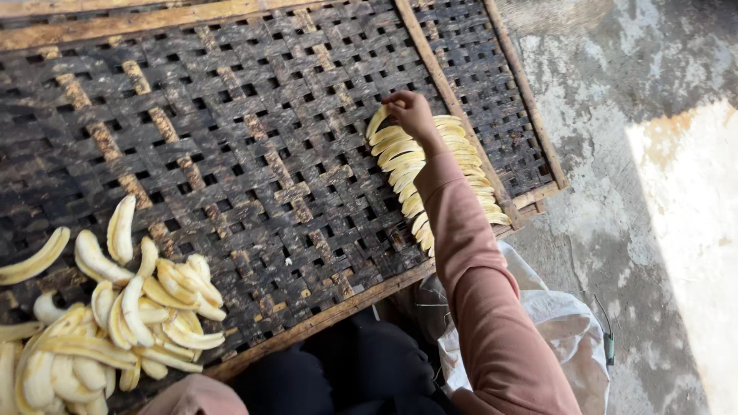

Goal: The person sits on the ground peeling bananas with a small knife, dropping the peels into a woven sack beside them. They place the peeled bananas one at a time onto woven bamboo trays, arranging them in rows alongside already peeled bananas.

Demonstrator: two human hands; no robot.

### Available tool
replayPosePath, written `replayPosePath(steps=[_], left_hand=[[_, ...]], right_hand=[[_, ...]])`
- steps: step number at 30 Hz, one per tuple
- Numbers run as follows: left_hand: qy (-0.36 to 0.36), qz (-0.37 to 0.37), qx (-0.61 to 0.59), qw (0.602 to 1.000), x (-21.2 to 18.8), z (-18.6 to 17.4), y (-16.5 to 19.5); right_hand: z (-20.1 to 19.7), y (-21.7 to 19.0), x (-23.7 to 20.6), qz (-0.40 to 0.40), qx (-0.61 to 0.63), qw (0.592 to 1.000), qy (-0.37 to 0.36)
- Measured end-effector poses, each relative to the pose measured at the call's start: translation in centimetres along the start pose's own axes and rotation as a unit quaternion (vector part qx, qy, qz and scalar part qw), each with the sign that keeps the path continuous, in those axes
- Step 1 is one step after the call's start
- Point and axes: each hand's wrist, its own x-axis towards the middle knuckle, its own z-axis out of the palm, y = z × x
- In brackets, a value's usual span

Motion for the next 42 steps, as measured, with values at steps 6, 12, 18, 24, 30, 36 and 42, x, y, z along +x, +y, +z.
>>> replayPosePath(steps=[6,12,18,24,30,36,42], left_hand=[[0.002,-0.223,0.086,0.971,-9.8,2.5,-9.9],[0.010,-0.390,0.102,0.915,-23.3,5.2,-21.9],[0.052,-0.483,0.060,0.872,-30.5,6.0,-27.3],[-0.031,-0.497,-0.014,0.867,-36.1,4.0,-29.3],[-0.050,-0.433,-0.046,0.899,-36.4,5.3,-30.6],[-0.165,-0.441,0.019,0.882,-35.2,5.0,-32.2],[-0.239,-0.513,-0.026,0.824,-33.3,2.6,-30.7]], right_hand=[[0.1,1.6,-1.1,-0.089,-0.288,0.954,0.000],[8.8,-1.9,-5.1,-0.286,-0.467,0.820,0.168],[30.4,-11.4,-14.5,-0.151,-0.079,0.925,-0.340],[46.8,-21.5,-26.4,-0.321,-0.183,0.819,-0.439],[55.5,-25.5,-34.6,-0.210,-0.484,0.766,-0.367],[55.8,-24.3,-37.4,-0.215,-0.402,0.828,-0.326],[50.8,-23.9,-33.6,0.017,-0.163,0.937,-0.309]])
